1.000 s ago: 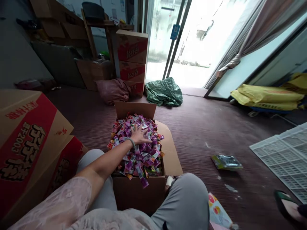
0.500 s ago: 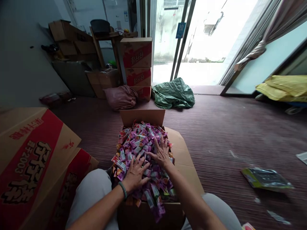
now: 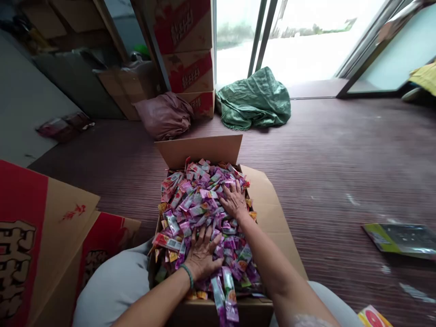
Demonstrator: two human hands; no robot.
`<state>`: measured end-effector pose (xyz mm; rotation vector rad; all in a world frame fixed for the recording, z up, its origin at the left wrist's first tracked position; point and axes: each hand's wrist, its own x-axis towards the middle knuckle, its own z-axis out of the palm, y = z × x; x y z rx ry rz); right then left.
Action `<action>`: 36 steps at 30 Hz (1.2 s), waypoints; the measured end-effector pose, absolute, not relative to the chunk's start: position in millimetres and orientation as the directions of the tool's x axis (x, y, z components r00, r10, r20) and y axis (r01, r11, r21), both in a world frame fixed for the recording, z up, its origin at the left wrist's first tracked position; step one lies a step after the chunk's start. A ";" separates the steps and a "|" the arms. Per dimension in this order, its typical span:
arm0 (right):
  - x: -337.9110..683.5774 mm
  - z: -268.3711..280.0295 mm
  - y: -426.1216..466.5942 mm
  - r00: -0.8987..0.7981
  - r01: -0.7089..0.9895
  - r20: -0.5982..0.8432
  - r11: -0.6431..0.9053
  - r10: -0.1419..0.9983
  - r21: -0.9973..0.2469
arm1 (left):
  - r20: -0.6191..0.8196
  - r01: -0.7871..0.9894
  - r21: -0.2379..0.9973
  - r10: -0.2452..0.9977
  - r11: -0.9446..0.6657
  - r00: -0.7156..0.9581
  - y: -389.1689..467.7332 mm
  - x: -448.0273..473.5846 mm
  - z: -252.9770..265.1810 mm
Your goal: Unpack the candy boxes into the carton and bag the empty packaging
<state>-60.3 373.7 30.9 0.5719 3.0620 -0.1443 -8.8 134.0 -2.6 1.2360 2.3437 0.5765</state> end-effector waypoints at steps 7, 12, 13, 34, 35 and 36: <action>-65.3 49.5 374.5 -0.923 0.369 -0.159 0.923 0.350 -0.106 | -0.245 0.623 0.577 0.840 0.527 -0.484 143.2 -13.4 7.2; -51.0 96.9 367.6 -0.886 0.406 -0.303 0.903 0.352 -0.139 | -0.203 0.579 0.627 0.827 0.520 -0.524 127.5 -9.5 63.6; -46.9 108.9 363.6 -0.889 0.392 -0.303 0.912 0.342 -0.121 | -0.174 0.584 0.639 0.834 0.500 -0.524 121.7 -6.0 75.3; -14.5 39.9 274.8 -0.996 0.084 -0.037 0.983 0.080 -0.162 | -0.159 0.363 0.287 0.417 0.887 -0.895 120.9 -23.9 1.9; -16.8 37.4 274.8 -0.996 0.089 -0.039 0.982 0.084 -0.168 | -0.179 0.362 0.281 0.419 0.889 -0.890 121.6 -24.4 -1.0; -21.3 35.0 274.9 -0.995 0.094 -0.046 0.980 0.087 -0.176 | -0.200 0.357 0.279 0.418 0.891 -0.886 122.5 -27.0 -3.2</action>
